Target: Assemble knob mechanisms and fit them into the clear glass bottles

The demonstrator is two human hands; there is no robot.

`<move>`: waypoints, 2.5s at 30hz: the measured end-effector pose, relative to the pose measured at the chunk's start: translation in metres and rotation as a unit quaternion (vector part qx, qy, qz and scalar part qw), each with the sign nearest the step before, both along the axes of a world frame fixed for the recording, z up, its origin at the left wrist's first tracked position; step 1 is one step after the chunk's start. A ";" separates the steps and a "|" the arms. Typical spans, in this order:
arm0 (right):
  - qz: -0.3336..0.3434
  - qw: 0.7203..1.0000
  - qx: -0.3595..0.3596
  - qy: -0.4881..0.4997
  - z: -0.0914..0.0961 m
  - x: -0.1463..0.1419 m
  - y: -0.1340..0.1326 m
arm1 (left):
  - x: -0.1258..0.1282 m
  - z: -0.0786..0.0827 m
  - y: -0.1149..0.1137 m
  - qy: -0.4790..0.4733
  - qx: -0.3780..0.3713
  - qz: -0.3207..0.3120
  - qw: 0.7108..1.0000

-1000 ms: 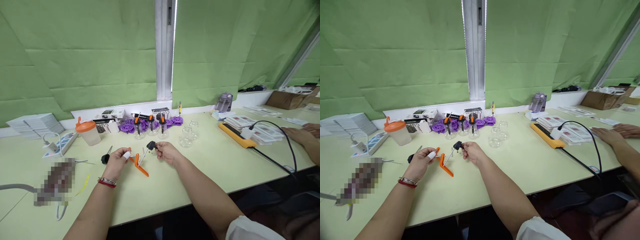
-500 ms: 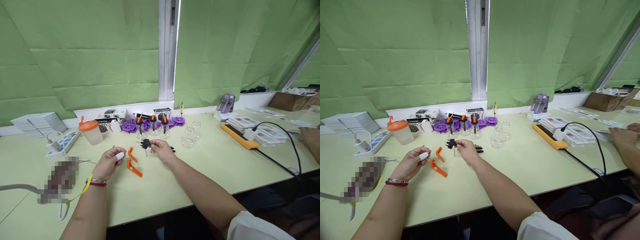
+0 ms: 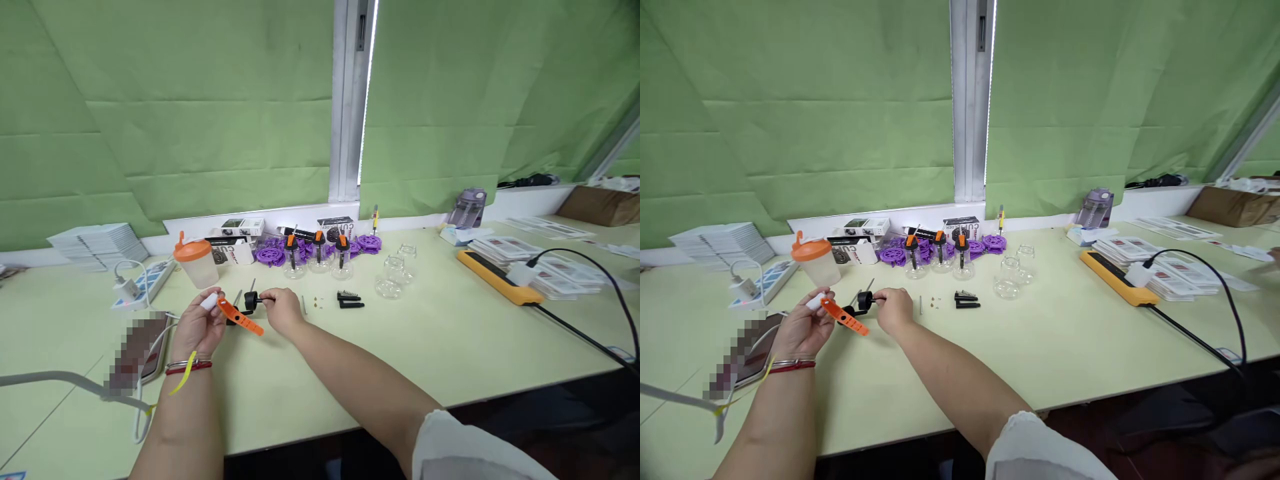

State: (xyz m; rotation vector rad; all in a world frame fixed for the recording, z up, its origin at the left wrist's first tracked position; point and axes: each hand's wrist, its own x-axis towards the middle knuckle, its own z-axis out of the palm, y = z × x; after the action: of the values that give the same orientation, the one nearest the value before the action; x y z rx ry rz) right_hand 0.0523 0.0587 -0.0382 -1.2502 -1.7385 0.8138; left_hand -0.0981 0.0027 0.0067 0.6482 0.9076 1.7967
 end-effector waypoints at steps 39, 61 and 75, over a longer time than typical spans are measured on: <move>0.124 0.947 0.077 -0.288 0.027 0.060 -0.020 | 0.031 -0.025 0.023 0.108 -0.049 0.066 0.991; 0.117 0.931 0.001 -0.346 0.015 0.039 -0.018 | 0.037 -0.030 0.025 0.207 -0.108 0.138 0.963; -0.012 0.999 -0.008 -0.036 0.024 0.132 0.011 | 0.093 -0.035 0.030 0.778 -0.015 0.033 0.627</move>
State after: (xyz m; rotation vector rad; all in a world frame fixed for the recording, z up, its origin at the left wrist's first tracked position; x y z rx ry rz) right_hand 0.1844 0.0697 -0.0143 -1.3231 -1.7725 0.7787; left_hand -0.0050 0.0331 -0.0278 2.2797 2.0036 0.8396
